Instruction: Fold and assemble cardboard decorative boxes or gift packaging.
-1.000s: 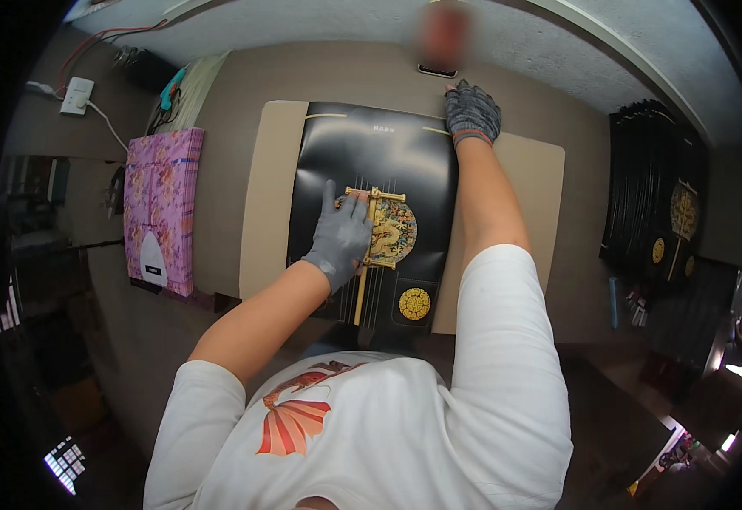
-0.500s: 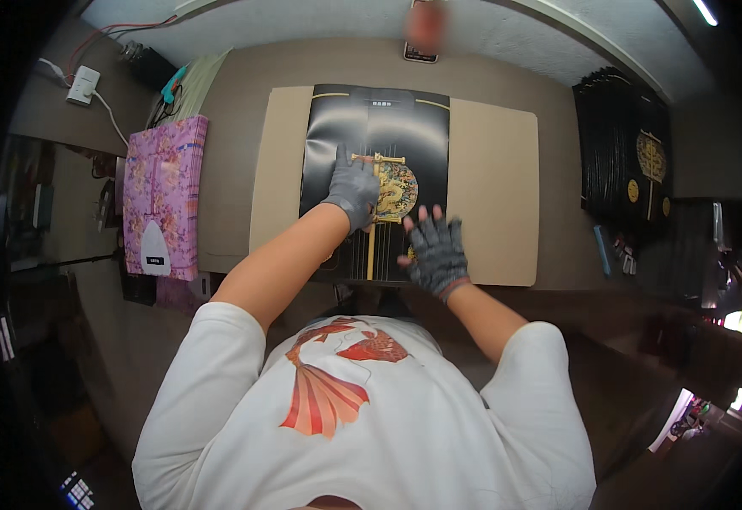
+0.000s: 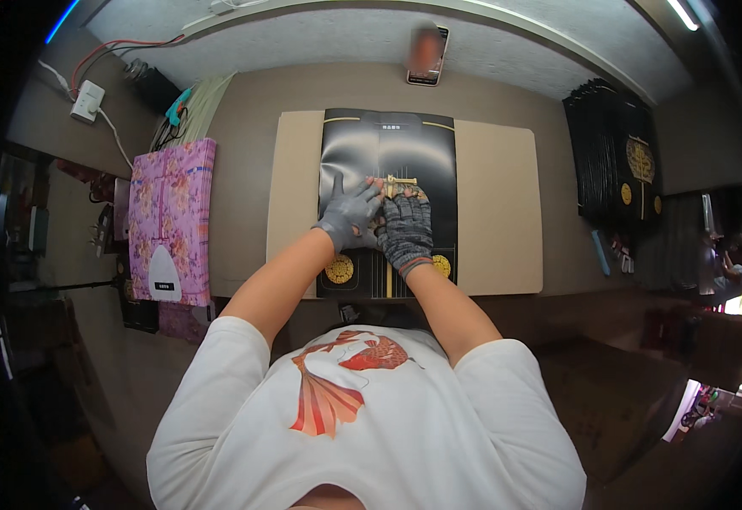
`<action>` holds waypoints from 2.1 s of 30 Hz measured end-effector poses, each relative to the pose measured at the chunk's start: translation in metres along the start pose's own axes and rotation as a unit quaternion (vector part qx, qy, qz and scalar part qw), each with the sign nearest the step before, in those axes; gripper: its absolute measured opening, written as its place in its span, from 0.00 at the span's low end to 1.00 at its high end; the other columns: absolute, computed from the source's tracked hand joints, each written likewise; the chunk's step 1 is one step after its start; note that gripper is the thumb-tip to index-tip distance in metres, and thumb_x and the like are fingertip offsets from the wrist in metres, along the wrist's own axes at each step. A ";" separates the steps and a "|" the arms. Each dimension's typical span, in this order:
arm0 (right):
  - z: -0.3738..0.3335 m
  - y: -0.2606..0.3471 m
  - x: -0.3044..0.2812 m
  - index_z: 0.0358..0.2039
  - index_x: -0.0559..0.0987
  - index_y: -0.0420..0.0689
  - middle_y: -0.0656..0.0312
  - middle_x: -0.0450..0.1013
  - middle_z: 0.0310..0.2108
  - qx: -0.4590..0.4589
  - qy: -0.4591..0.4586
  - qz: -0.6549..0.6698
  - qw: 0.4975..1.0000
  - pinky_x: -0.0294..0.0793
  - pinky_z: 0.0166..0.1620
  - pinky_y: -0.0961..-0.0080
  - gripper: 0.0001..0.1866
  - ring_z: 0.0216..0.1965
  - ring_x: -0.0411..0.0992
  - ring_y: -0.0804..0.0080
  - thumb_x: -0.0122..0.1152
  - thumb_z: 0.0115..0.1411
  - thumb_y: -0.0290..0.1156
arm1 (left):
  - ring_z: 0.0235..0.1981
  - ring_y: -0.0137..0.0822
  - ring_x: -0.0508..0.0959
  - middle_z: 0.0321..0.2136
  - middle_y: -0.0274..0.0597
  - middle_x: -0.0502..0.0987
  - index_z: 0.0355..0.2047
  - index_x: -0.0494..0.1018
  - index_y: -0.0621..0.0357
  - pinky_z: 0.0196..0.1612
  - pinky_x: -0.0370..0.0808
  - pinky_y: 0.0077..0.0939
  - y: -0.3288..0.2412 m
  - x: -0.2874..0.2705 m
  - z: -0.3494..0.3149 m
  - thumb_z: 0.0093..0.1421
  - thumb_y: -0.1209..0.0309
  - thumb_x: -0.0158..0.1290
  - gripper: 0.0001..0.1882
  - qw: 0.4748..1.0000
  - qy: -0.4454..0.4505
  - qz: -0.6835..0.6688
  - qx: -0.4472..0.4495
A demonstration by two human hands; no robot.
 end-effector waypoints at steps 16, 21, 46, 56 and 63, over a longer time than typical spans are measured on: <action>-0.003 0.007 0.000 0.46 0.76 0.45 0.46 0.63 0.61 -0.004 0.058 0.044 0.997 0.46 0.66 0.37 0.21 0.66 0.55 0.46 0.60 0.52 0.39 | 0.71 0.52 0.45 0.69 0.54 0.48 0.69 0.48 0.53 0.66 0.41 0.64 0.151 -0.031 0.120 0.58 0.33 0.41 0.50 0.981 -0.171 0.077 -0.057; -0.001 0.006 -0.006 0.46 0.76 0.45 0.46 0.63 0.61 0.000 0.064 0.053 0.997 0.47 0.66 0.36 0.22 0.66 0.56 0.45 0.60 0.51 0.39 | 0.72 0.51 0.39 0.71 0.52 0.43 0.71 0.42 0.45 0.65 0.40 0.68 0.184 -0.043 0.168 0.60 0.31 0.35 0.48 0.974 -0.145 0.089 -0.150; 0.005 0.005 0.004 0.52 0.75 0.45 0.49 0.67 0.57 -0.010 0.033 -0.036 0.999 0.48 0.67 0.45 0.27 0.65 0.58 0.50 0.62 0.51 0.41 | 0.68 0.58 0.52 0.66 0.64 0.54 0.65 0.55 0.67 0.66 0.48 0.59 -0.029 0.087 -0.157 0.51 0.43 0.57 0.51 0.972 -0.217 -0.096 0.001; -0.011 0.016 0.005 0.56 0.73 0.44 0.50 0.58 0.66 0.050 0.056 -0.034 0.997 0.41 0.68 0.42 0.28 0.69 0.50 0.52 0.53 0.59 0.46 | 0.54 0.56 0.70 0.52 0.56 0.70 0.58 0.65 0.63 0.58 0.65 0.51 -0.017 0.060 -0.155 0.52 0.55 0.63 0.38 0.949 -0.271 -0.160 -0.021; -0.006 0.021 0.000 0.52 0.75 0.41 0.49 0.60 0.64 0.043 0.037 -0.028 0.998 0.44 0.68 0.46 0.25 0.68 0.53 0.51 0.56 0.59 0.43 | 0.67 0.55 0.55 0.65 0.55 0.58 0.66 0.55 0.59 0.66 0.49 0.57 0.037 0.045 -0.028 0.60 0.47 0.50 0.41 0.959 -0.274 -0.050 -0.042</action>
Point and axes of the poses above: each hand's wrist, its own z-axis towards the middle knuckle, its own x-axis out of the palm, y = z × x, the point moved 3 cm from there along z, towards the middle knuckle
